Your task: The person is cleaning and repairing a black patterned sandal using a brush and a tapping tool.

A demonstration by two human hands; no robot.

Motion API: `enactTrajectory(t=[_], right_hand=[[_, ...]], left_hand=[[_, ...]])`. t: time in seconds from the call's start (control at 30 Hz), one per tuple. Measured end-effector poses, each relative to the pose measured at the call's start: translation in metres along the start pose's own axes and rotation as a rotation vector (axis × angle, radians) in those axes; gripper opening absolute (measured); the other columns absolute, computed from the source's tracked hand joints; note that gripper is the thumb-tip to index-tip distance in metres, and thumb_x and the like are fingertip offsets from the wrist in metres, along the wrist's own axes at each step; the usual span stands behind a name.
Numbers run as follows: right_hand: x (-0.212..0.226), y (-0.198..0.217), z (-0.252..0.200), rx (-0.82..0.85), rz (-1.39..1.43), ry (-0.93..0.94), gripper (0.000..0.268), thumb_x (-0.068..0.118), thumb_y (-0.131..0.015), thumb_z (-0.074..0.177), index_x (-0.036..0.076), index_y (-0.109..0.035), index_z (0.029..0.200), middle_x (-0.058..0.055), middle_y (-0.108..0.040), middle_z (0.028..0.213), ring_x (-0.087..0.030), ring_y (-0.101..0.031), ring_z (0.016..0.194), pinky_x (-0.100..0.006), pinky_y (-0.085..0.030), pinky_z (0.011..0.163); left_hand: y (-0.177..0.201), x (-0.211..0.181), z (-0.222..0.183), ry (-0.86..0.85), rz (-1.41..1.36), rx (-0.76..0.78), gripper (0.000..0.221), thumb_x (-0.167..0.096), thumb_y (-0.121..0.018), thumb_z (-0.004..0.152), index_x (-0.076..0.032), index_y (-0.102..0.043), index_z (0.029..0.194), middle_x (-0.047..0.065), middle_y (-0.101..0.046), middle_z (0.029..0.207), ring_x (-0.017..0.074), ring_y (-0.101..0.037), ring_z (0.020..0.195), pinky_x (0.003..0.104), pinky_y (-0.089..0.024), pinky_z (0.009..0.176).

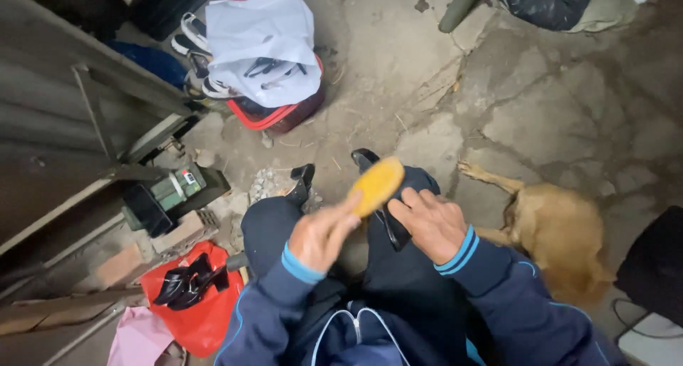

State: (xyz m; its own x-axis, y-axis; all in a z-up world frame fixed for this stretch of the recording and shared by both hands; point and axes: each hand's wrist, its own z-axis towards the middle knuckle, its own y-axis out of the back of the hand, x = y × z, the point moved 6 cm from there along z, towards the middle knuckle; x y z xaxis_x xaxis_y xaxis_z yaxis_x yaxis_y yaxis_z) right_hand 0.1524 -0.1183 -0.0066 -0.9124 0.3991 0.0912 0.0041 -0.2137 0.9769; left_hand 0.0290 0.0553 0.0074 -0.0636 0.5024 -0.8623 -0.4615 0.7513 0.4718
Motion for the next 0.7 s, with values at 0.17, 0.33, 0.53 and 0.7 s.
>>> enactTrajectory(t=[0.17, 0.33, 0.53, 0.7], right_hand=[[0.022, 0.013, 0.007, -0.126, -0.046, 0.131, 0.030, -0.007, -0.067, 0.085, 0.020, -0.056, 0.076, 0.002, -0.041, 0.074, -0.020, -0.046, 0.057, -0.034, -0.046, 0.044], [0.027, 0.010, -0.002, -0.087, -0.129, 0.102, 0.030, -0.001, -0.069, 0.085, 0.021, -0.053, 0.074, 0.004, -0.038, 0.073, -0.020, -0.046, 0.056, -0.033, -0.043, 0.042], [0.029, 0.018, -0.001, -0.042, -0.102, 0.032, 0.022, -0.002, -0.068, 0.081, 0.017, -0.058, 0.081, 0.001, -0.048, 0.083, -0.023, -0.054, 0.066, -0.036, -0.048, 0.048], [0.020, 0.007, -0.037, 0.047, -0.123, -0.005, 0.023, 0.007, -0.072, 0.078, 0.021, -0.056, 0.084, 0.003, -0.048, 0.090, -0.021, -0.053, 0.069, -0.039, -0.049, 0.048]], left_hand=[[0.004, 0.034, -0.016, 0.015, 0.271, -0.091, 0.038, -0.033, -0.064, 0.101, -0.028, -0.067, 0.139, 0.009, -0.080, 0.096, 0.0297, -0.076, 0.085, 0.041, -0.062, 0.074], [0.002, -0.007, -0.024, 0.009, 0.154, 0.048, 0.028, -0.037, -0.069, 0.096, -0.023, -0.078, 0.119, 0.012, -0.080, 0.086, 0.0349, -0.077, 0.079, 0.045, -0.062, 0.067], [0.004, -0.007, 0.007, -0.064, 0.233, -0.015, 0.032, -0.035, -0.065, 0.100, -0.022, -0.073, 0.128, 0.013, -0.079, 0.085, 0.0348, -0.076, 0.078, 0.046, -0.061, 0.067], [0.001, 0.013, 0.021, -0.041, 0.138, 0.024, 0.028, -0.037, -0.068, 0.099, -0.018, -0.079, 0.116, 0.013, -0.080, 0.095, 0.0360, -0.076, 0.088, 0.046, -0.062, 0.074]])
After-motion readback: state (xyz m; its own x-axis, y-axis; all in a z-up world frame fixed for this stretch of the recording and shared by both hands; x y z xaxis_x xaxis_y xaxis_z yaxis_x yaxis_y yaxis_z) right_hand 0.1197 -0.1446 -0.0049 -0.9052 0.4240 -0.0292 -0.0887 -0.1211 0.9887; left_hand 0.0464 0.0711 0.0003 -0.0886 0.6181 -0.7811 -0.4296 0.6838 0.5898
